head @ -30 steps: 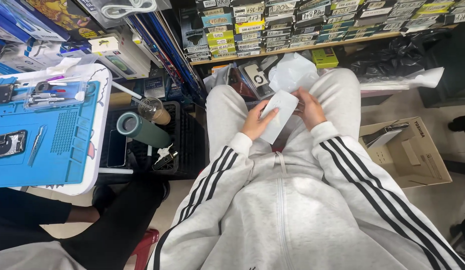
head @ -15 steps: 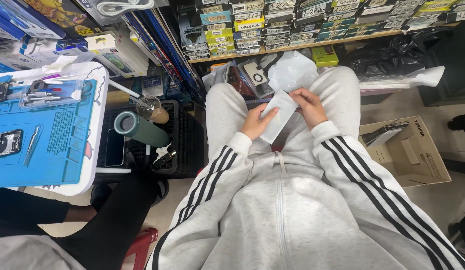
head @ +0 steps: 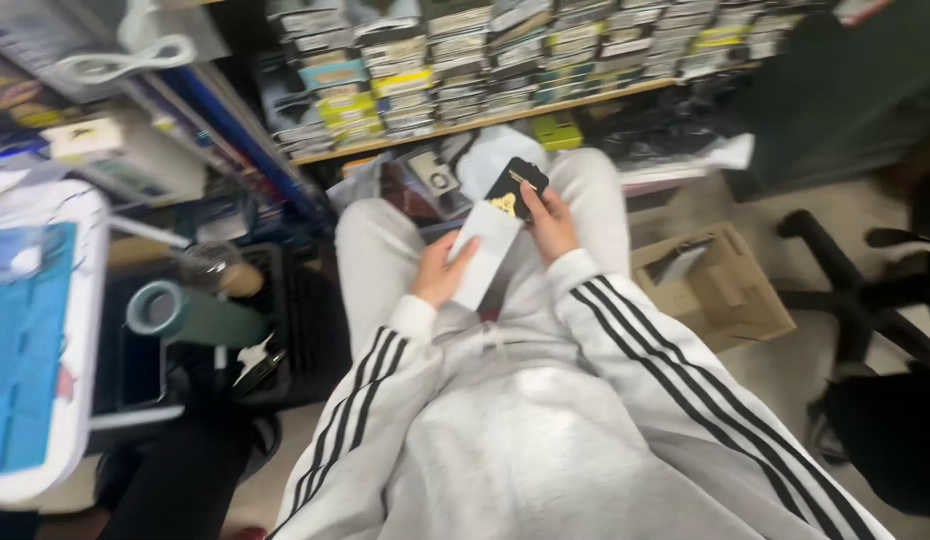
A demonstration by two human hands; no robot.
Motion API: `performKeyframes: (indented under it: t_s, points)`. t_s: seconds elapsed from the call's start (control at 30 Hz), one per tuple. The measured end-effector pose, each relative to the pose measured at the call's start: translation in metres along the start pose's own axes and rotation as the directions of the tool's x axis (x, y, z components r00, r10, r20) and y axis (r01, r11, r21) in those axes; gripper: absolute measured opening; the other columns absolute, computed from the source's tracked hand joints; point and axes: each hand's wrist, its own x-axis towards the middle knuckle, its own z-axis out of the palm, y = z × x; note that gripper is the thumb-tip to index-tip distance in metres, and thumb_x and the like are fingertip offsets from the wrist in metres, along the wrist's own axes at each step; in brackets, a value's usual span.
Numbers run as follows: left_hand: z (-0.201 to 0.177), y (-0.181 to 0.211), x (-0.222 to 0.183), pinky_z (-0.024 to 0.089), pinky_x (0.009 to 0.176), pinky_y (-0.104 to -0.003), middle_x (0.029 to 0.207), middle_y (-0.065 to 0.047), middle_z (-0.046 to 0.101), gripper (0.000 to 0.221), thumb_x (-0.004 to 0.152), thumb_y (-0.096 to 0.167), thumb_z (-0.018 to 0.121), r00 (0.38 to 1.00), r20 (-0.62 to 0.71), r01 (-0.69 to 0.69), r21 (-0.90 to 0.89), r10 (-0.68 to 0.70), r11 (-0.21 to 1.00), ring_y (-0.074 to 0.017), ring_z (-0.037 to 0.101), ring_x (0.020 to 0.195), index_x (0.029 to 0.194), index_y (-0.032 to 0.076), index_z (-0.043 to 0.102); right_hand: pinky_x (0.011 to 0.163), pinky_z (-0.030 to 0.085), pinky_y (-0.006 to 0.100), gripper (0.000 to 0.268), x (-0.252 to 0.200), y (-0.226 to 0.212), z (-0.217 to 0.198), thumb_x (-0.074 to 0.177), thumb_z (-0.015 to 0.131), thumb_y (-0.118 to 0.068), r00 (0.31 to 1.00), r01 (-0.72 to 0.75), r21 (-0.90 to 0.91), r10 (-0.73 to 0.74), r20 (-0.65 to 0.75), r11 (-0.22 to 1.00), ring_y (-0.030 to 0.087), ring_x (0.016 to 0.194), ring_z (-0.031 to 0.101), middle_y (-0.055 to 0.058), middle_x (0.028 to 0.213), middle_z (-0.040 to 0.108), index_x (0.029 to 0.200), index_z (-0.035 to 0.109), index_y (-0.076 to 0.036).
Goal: Sorting electronic components by removing them from protective sleeves and placing them into a cardboard box
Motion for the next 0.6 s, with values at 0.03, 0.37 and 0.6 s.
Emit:
performKeyframes:
  t_s: [0.03,0.37,0.6]
  points:
    - [0.003,0.010,0.000,0.053,0.083,-0.033,0.089,-0.009,0.073,0.032,0.099,0.036,0.072,1.000,-0.001,-0.015,0.021,0.015,1.000,-0.0154,0.063,0.087,0.108,0.006,0.074,0.064,0.054,0.024,0.034,-0.002,-0.010,-0.009,0.090,0.080,-0.044,0.997,0.010,0.097,-0.003,-0.079,0.995,0.009,0.072,0.061,-0.003,0.085,0.062,0.097,0.066,-0.014]
    - [-0.012,0.000,-0.005,0.054,0.093,-0.037,0.101,-0.013,0.075,0.041,0.104,0.044,0.063,0.994,-0.104,0.044,0.013,-0.042,0.999,-0.0190,0.068,0.100,0.118,0.007,0.073,0.054,0.056,0.022,0.031,-0.016,-0.023,0.008,0.099,0.072,-0.041,1.000,-0.007,0.275,0.002,0.018,0.961,0.012,0.054,0.061,-0.001,0.073,0.058,0.094,0.059,-0.014]
    - [-0.003,0.028,-0.015,0.055,0.082,-0.025,0.085,0.002,0.074,0.028,0.099,0.041,0.072,0.995,-0.072,0.060,-0.087,-0.066,0.994,-0.0062,0.064,0.083,0.109,0.015,0.076,0.051,0.057,0.025,0.031,-0.006,0.004,0.003,0.103,0.072,-0.038,0.985,0.146,0.014,-0.147,0.088,0.989,0.013,0.055,0.062,0.005,0.076,0.062,0.099,0.067,-0.007]
